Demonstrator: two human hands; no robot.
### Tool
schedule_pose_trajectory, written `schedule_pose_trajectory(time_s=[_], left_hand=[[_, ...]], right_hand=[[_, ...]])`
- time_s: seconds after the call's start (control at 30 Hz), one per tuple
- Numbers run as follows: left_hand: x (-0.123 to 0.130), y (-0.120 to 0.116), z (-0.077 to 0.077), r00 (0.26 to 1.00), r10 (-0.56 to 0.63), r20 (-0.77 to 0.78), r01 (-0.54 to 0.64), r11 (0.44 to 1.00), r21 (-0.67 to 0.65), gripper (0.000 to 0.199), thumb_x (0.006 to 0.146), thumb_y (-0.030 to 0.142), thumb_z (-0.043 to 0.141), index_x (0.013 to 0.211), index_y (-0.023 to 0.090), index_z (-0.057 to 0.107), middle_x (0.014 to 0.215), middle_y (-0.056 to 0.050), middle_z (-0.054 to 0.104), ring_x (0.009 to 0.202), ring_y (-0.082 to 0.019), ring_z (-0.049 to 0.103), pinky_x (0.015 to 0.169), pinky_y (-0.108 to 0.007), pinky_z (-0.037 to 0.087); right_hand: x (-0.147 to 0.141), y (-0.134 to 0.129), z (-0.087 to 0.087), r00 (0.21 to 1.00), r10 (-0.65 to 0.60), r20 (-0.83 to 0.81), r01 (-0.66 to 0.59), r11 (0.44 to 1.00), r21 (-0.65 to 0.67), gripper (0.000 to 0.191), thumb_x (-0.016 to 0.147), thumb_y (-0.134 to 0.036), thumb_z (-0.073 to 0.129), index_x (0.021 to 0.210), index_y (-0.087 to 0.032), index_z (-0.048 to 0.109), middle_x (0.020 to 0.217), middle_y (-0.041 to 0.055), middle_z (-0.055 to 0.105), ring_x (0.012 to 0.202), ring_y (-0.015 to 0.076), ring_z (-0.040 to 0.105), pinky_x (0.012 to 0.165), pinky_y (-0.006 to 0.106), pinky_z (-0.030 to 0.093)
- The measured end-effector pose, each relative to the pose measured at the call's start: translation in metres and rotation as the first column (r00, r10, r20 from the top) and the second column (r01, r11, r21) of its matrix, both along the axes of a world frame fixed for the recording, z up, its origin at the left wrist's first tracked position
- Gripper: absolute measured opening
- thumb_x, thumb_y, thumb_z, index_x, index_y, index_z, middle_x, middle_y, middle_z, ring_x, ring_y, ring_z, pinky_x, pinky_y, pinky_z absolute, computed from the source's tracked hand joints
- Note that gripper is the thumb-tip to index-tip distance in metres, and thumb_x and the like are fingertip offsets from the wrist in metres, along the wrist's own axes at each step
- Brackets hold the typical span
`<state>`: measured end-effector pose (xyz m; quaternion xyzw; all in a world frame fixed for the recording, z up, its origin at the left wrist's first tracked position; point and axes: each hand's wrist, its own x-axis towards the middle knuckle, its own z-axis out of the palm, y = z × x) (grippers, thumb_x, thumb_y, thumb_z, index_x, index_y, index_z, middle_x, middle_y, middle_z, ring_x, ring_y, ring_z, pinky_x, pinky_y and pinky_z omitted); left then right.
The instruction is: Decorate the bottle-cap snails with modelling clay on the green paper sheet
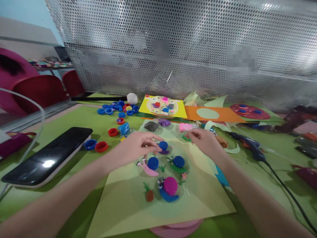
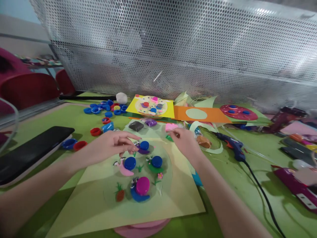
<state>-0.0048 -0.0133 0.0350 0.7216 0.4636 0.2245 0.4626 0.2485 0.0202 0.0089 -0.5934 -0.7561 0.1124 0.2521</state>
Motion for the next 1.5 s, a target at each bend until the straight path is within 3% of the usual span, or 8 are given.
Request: schedule_pose_trajectory(time_s=[0.23, 0.43, 0.7, 1.0, 1.17, 1.37, 1.5], left_hand=[[0.001, 0.001, 0.004, 0.997, 0.064, 0.043, -0.067, 0.995, 0.078, 0.03, 0.083, 0.029, 0.051, 0.11, 0.018, 0.056, 0.069, 0.0, 0.063, 0.059, -0.014, 0.056, 0.055, -0.025, 0.044], [0.001, 0.001, 0.006, 0.996, 0.09, 0.018, -0.092, 0.991, 0.095, 0.028, 0.082, 0.037, 0.052, 0.103, 0.019, 0.058, 0.054, 0.005, 0.052, 0.054, -0.014, 0.054, 0.054, -0.025, 0.044], [0.001, 0.004, 0.003, 0.976, 0.174, -0.128, -0.137, 0.957, 0.256, 0.031, 0.085, 0.042, 0.044, 0.103, 0.02, 0.056, 0.062, 0.002, 0.054, 0.06, -0.016, 0.055, 0.056, -0.026, 0.043], [0.0, 0.018, -0.016, 0.97, 0.179, -0.164, -0.132, 0.956, 0.262, 0.031, 0.083, 0.04, 0.043, 0.103, 0.02, 0.055, 0.086, -0.005, 0.065, 0.079, -0.021, 0.061, 0.07, -0.032, 0.047], [0.002, 0.016, -0.02, 0.981, 0.133, -0.14, -0.104, 0.975, 0.198, 0.03, 0.084, 0.037, 0.044, 0.107, 0.02, 0.054, 0.074, -0.002, 0.068, 0.072, -0.02, 0.064, 0.062, -0.028, 0.046], [0.008, 0.01, -0.016, 0.98, 0.172, -0.099, -0.154, 0.974, 0.168, 0.028, 0.085, 0.04, 0.045, 0.101, 0.019, 0.054, 0.049, 0.007, 0.05, 0.051, -0.015, 0.055, 0.054, -0.026, 0.042], [0.01, 0.009, -0.013, 0.978, 0.196, -0.076, -0.181, 0.968, 0.174, 0.029, 0.082, 0.041, 0.049, 0.098, 0.018, 0.055, 0.055, 0.005, 0.053, 0.054, -0.015, 0.055, 0.055, -0.025, 0.041]], right_hand=[[0.022, 0.013, -0.001, 0.981, -0.193, -0.037, 0.196, 0.973, 0.121, 0.024, 0.081, -0.029, 0.045, 0.082, -0.017, 0.066, 0.08, 0.0066, 0.067, 0.071, 0.0203, 0.058, 0.066, 0.03, 0.04], [0.029, 0.022, -0.012, 0.972, -0.23, -0.049, 0.235, 0.962, 0.138, 0.022, 0.078, -0.024, 0.045, 0.085, -0.017, 0.065, 0.084, 0.0077, 0.067, 0.074, 0.0199, 0.06, 0.068, 0.03, 0.042], [0.033, 0.032, -0.025, 0.983, -0.178, -0.045, 0.182, 0.974, 0.134, 0.022, 0.076, -0.02, 0.045, 0.087, -0.014, 0.063, 0.086, 0.0081, 0.067, 0.075, 0.0187, 0.059, 0.07, 0.029, 0.043], [0.032, 0.035, -0.031, 0.99, -0.138, -0.03, 0.141, 0.975, 0.174, 0.019, 0.077, -0.018, 0.045, 0.086, -0.017, 0.062, 0.088, 0.0062, 0.065, 0.081, 0.0179, 0.059, 0.075, 0.028, 0.042], [0.03, 0.034, -0.031, 0.993, -0.113, -0.019, 0.115, 0.979, 0.167, 0.019, 0.081, -0.021, 0.044, 0.085, -0.017, 0.061, 0.087, 0.0065, 0.065, 0.078, 0.0175, 0.058, 0.072, 0.028, 0.042], [0.026, 0.033, -0.032, 0.995, -0.092, -0.027, 0.096, 0.976, 0.194, 0.019, 0.081, -0.021, 0.043, 0.084, -0.015, 0.061, 0.087, 0.0082, 0.064, 0.081, 0.0192, 0.058, 0.076, 0.031, 0.043], [0.022, 0.031, -0.034, 0.995, -0.092, -0.042, 0.099, 0.966, 0.238, 0.02, 0.08, -0.021, 0.043, 0.086, -0.014, 0.061, 0.09, 0.0101, 0.063, 0.083, 0.0205, 0.057, 0.08, 0.034, 0.043]])
